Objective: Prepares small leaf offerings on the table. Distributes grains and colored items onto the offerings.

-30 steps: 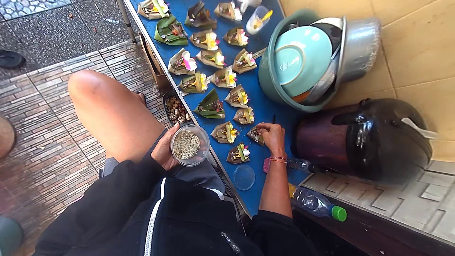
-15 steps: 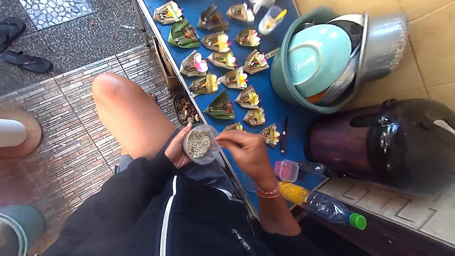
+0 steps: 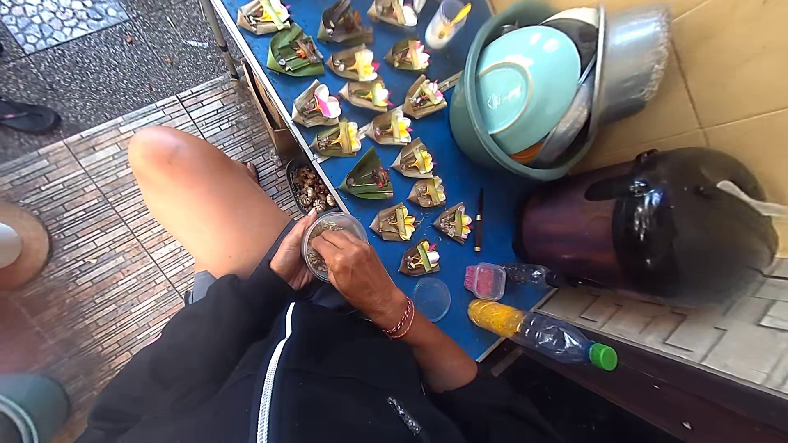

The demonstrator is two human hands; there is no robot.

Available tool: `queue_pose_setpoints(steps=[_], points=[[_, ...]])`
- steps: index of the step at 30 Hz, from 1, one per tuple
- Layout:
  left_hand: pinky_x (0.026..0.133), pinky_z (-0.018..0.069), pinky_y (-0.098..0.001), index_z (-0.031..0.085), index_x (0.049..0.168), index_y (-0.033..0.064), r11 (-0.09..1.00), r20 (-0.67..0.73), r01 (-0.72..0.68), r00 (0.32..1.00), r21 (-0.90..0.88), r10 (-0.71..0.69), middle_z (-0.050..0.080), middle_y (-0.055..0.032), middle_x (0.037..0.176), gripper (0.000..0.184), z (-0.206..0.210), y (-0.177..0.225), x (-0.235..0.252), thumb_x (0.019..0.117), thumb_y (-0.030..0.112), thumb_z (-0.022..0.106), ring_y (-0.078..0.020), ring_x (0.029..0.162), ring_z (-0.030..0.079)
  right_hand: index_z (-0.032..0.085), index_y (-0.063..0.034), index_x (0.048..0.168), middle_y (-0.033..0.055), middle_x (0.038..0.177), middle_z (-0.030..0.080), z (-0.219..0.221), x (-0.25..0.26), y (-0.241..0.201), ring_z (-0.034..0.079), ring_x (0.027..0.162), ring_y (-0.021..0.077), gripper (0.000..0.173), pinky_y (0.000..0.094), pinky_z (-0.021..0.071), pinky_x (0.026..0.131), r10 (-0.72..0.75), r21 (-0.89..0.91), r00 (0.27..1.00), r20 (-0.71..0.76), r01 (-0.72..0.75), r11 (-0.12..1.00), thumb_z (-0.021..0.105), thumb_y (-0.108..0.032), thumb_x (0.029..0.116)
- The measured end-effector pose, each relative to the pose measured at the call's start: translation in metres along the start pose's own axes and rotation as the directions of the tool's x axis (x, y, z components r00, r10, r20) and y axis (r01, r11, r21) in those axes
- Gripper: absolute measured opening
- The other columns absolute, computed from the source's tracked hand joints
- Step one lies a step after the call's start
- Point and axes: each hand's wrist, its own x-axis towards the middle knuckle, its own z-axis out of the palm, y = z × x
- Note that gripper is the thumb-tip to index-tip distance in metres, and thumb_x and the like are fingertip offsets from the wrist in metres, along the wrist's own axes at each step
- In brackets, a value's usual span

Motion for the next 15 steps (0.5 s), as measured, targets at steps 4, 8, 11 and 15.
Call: queue_pose_setpoints(steps=[4,8,11,15], points=[[0.078,0.0622,-0.0342,0.064,0.111,0.0130,1.000,-0.006,-0.010,1.000,-0.011,0.010,0.074,-0.0068,0.094,0.055,0.004,0.000,-0.001,0.1106,0.046,0.019,-0.0154,0.088,0.074,0.076,0.0009,0.096,0.0156,0.092,0.073,-0.002,-0.001,-0.002,0.073,0.087,0.0284,0.020,0.0350,0.0595,0.076,0.021,0.021,0.995,-0.094,-0.019,1.000,0.060,0.008,0.0867],[0.078,0.0624,-0.0351,0.064,0.109,0.0116,1.000,-0.011,-0.005,1.000,-0.017,0.005,0.074,-0.0080,0.094,0.057,0.006,0.001,-0.002,0.1106,0.046,0.019,-0.0161,0.087,0.074,0.078,0.0011,0.097,0.0145,0.100,0.077,-0.013,0.002,0.006,0.075,0.099,0.0239,0.016,0.0351,0.0595,0.090,0.158,0.336,0.982,-0.104,-0.115,0.935,0.064,0.005,0.0912],[0.081,0.0630,-0.0385,0.063,0.115,0.0112,1.000,-0.029,0.024,0.999,-0.005,-0.025,0.074,-0.0104,0.099,0.059,0.009,0.004,-0.005,0.1103,0.049,0.019,-0.0200,0.092,0.074,0.077,0.0030,0.103,0.0123,0.105,0.076,-0.043,-0.005,0.017,0.074,0.095,0.0143,0.014,0.0301,0.0621,0.088,0.332,0.591,0.942,-0.044,-0.243,0.769,0.068,0.003,0.0923],[0.085,0.0620,-0.0481,0.063,0.126,0.0095,0.999,0.046,0.041,0.998,-0.004,-0.040,0.073,-0.0168,0.107,0.064,0.005,0.004,-0.003,0.1093,0.050,0.016,-0.0298,0.097,0.073,0.077,-0.0012,0.106,0.0064,0.099,0.077,-0.069,-0.027,0.056,0.073,0.080,0.0073,0.015,0.0249,0.0619,0.075,0.547,0.529,0.837,-0.007,-0.461,0.712,0.069,0.001,0.0931]])
